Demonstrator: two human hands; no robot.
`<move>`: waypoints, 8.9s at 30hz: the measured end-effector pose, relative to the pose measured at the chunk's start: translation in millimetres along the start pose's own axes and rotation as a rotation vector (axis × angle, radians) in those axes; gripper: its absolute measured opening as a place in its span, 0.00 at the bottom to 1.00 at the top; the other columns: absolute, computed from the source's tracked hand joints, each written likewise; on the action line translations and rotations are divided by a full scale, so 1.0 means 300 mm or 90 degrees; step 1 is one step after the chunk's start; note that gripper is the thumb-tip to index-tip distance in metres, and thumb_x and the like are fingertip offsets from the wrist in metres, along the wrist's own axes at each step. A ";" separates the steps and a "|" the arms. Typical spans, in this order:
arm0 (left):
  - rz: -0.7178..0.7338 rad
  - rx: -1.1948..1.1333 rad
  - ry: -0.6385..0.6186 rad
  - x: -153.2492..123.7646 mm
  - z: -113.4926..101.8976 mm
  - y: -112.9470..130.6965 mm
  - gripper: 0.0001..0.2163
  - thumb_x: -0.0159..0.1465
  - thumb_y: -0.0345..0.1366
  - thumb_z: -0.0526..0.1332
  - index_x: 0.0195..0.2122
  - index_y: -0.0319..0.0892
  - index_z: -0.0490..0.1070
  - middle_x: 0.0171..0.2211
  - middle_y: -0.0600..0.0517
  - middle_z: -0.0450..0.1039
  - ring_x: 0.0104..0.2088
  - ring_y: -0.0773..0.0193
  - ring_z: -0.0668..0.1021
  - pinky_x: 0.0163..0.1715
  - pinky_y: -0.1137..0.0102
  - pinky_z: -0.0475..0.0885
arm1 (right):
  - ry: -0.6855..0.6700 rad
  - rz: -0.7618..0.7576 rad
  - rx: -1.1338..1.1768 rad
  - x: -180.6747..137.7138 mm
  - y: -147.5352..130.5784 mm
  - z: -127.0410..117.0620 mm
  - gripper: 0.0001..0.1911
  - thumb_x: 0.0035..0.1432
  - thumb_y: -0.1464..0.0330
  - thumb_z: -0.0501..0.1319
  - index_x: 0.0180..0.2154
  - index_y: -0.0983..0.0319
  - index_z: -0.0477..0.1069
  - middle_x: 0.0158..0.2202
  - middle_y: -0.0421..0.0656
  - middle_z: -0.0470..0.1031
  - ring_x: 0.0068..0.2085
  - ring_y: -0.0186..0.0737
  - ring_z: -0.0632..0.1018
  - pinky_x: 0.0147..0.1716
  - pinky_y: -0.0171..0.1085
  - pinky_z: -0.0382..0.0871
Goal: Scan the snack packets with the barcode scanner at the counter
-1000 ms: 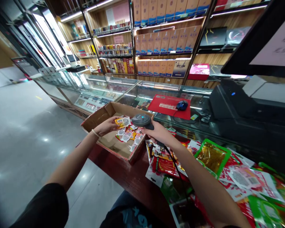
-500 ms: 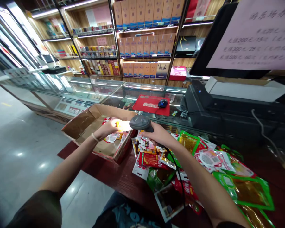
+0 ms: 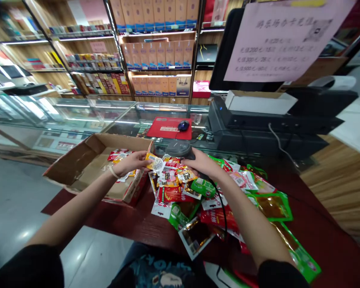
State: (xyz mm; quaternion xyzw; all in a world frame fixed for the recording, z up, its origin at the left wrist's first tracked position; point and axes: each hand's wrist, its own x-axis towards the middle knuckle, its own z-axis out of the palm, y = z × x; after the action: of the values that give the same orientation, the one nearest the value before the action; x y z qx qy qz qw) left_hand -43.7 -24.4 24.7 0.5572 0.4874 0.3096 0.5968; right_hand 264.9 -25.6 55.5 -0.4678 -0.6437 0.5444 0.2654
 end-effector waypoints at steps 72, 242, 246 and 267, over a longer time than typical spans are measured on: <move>-0.088 0.540 -0.012 -0.051 -0.524 -0.246 0.05 0.60 0.36 0.60 0.34 0.40 0.72 0.33 0.49 0.79 0.34 0.60 0.80 0.35 0.71 0.72 | -0.111 -0.039 -0.018 0.308 -0.111 0.424 0.15 0.58 0.65 0.65 0.45 0.57 0.64 0.17 0.32 0.68 0.12 0.32 0.66 0.11 0.31 0.61; 0.109 0.344 -0.077 0.157 0.103 -0.027 0.20 0.58 0.37 0.64 0.52 0.41 0.75 0.46 0.44 0.80 0.44 0.56 0.82 0.43 0.66 0.75 | 0.150 0.009 0.165 -0.147 0.020 0.012 0.17 0.53 0.61 0.68 0.34 0.57 0.61 0.19 0.32 0.66 0.15 0.29 0.65 0.12 0.31 0.60; 0.096 0.268 -0.038 0.110 0.054 -0.004 0.18 0.58 0.39 0.64 0.49 0.41 0.75 0.45 0.45 0.81 0.43 0.57 0.82 0.43 0.66 0.76 | 0.143 0.005 0.150 -0.133 0.014 0.023 0.16 0.53 0.61 0.68 0.35 0.58 0.62 0.19 0.32 0.66 0.15 0.29 0.65 0.12 0.30 0.59; -0.001 0.571 0.299 -0.155 -0.516 -0.161 0.10 0.59 0.41 0.61 0.37 0.43 0.76 0.30 0.50 0.78 0.32 0.59 0.79 0.34 0.70 0.70 | -0.016 -0.001 0.077 0.135 -0.106 0.295 0.17 0.53 0.59 0.69 0.35 0.59 0.64 0.18 0.32 0.65 0.15 0.30 0.67 0.12 0.30 0.60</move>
State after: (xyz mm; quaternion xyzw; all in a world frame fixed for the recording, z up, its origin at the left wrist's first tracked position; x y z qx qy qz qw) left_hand -211.1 -19.6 4.0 0.6737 0.6938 0.1865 0.1730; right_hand 162.6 -28.7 55.3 -0.4436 -0.6133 0.5880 0.2852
